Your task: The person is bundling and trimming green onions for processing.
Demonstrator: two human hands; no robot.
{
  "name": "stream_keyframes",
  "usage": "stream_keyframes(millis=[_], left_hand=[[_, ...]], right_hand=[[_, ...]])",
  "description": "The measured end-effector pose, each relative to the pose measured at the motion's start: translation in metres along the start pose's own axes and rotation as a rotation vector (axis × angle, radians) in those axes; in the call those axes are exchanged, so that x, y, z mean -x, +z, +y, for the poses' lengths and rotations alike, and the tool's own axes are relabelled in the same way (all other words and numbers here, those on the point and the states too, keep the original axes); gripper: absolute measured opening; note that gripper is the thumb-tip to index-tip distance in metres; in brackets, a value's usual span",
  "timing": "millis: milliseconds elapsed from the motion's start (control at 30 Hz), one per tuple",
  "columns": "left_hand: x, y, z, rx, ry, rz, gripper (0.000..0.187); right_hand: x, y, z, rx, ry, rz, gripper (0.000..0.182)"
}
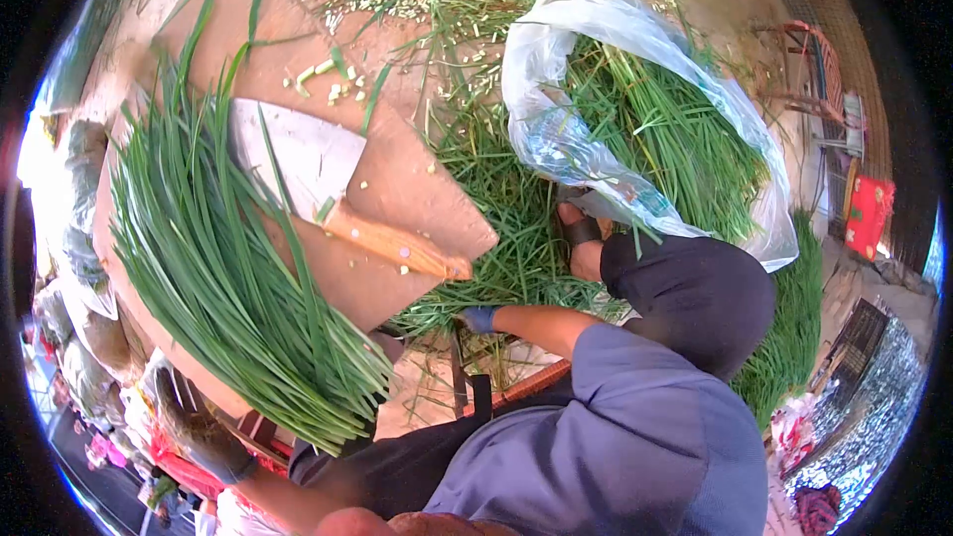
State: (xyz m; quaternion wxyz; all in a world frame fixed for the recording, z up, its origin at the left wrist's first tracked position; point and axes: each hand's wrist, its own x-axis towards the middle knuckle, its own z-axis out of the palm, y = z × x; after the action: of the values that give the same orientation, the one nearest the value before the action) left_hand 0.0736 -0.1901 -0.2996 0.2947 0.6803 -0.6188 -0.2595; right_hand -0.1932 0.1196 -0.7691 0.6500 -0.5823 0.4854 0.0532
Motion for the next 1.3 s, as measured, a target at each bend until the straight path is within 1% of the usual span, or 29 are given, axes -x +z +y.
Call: stream_keyframes(millis=[67,100,167,200,267,300,333,367,433,467,500,567,633,667,700,733,767,833,867,900,933,967,1000,1033,1067,1100,1167,1267,1300], left_hand=[[-0.001,-0.002,0.004,-0.042,0.025,-0.009,0.061],[-0.001,-0.002,0.005,-0.001,0.015,0.007,0.058],[0.0,-0.007,0.009,0.073,-0.006,0.038,0.053],[0.003,-0.008,0.01,0.198,-0.013,0.051,0.053],[0.012,-0.003,0.023,0.159,-0.01,0.05,0.055],[0.015,-0.005,0.027,0.135,-0.013,0.046,0.057],[0.018,-0.018,0.01,0.202,-0.017,0.064,0.057],[0.023,-0.018,0.012,0.272,0.004,0.053,0.056],[0.028,-0.017,0.02,0.284,0.023,0.057,0.054],[0.026,-0.021,0.022,0.312,0.019,0.084,0.053],[0.023,-0.023,0.021,0.339,0.018,0.112,0.052],[0.024,-0.027,0.028,0.357,0.031,0.153,0.052],[0.028,-0.032,0.041,0.335,0.065,0.177,0.053],[0.03,-0.037,0.033,0.295,0.176,0.142,0.053],[0.031,-0.041,0.037,0.298,0.098,0.138,0.05],[0.031,-0.043,0.03,0.321,0.092,0.144,0.049],[0.032,-0.043,0.021,0.343,0.089,0.15,0.047],[0.035,-0.037,0.022,0.429,0.014,0.152,0.044],[0.028,-0.03,-0.001,0.334,0.054,0.157,0.041],[0.017,-0.017,-0.034,0.138,0.15,0.184,0.039],[0.011,-0.006,-0.066,-0.174,0.285,0.252,0.037],[0.011,0.003,-0.082,-0.255,0.312,0.283,0.035],[0.014,0.014,-0.065,0.009,0.171,0.243,0.035],[0.023,0.02,-0.054,0.277,0.041,0.195,0.035],[0.039,0.022,-0.048,0.255,0.037,0.237,0.036],[0.051,0.023,-0.039,0.242,0.039,0.28,0.038],[0.072,0.019,-0.032,0.306,0.009,0.258,0.039],[0.097,0.016,-0.016,0.345,-0.027,0.195,0.04],[0.105,0.012,-0.013,0.338,-0.041,0.159,0.04]], right_hand=[[-0.006,-0.057,0.003,0.013,0.126,0.059,0.04],[-0.013,-0.097,0.004,0.019,0.185,0.116,0.039],[-0.029,-0.197,-0.005,0.0,0.295,0.281,0.037],[-0.037,-0.253,-0.012,-0.031,0.345,0.373,0.036],[-0.04,-0.359,-0.04,-0.124,0.348,0.567,0.034],[-0.036,-0.403,-0.057,-0.161,0.273,0.659,0.033],[-0.034,-0.435,-0.074,-0.194,0.156,0.753,0.032],[-0.028,-0.444,-0.081,-0.198,-0.018,0.847,0.031],[-0.008,-0.462,-0.095,-0.174,-0.373,1.006,0.029],[0.027,-0.448,-0.119,-0.12,-0.268,0.928,0.031],[0.042,-0.43,-0.126,0.151,-0.154,0.913,0.032],[0.062,-0.368,-0.108,0.546,-0.249,1.101,0.033],[0.064,-0.291,-0.054,0.404,-0.405,1.069,0.037],[0.089,-0.266,-0.056,0.463,-0.022,0.734,0.036],[0.113,-0.244,-0.072,0.365,0.313,0.462,0.035],[0.094,-0.212,-0.028,0.627,0.292,0.124,0.034],[0.122,-0.193,-0.036,0.564,0.163,0.074,0.033],[0.138,-0.161,-0.052,0.57,0.228,0.035,0.037],[0.137,-0.152,-0.06,0.591,0.169,0.067,0.038],[0.136,-0.148,-0.068,0.622,0.109,0.091,0.038],[0.135,-0.145,-0.074,0.654,0.045,0.096,0.039],[0.161,-0.147,-0.112,0.613,0.031,0.177,0.04],[0.202,-0.153,-0.166,0.573,0.015,0.255,0.04],[0.233,-0.152,-0.205,0.523,0.0,0.329,0.041],[0.243,-0.148,-0.216,0.494,-0.052,0.372,0.041],[0.262,-0.145,-0.236,0.534,-0.093,0.365,0.041],[0.306,-0.131,-0.277,0.591,-0.166,0.349,0.04],[0.328,-0.114,-0.275,0.431,-0.469,0.482,0.039],[0.335,-0.109,-0.276,0.405,-0.444,0.481,0.038]])
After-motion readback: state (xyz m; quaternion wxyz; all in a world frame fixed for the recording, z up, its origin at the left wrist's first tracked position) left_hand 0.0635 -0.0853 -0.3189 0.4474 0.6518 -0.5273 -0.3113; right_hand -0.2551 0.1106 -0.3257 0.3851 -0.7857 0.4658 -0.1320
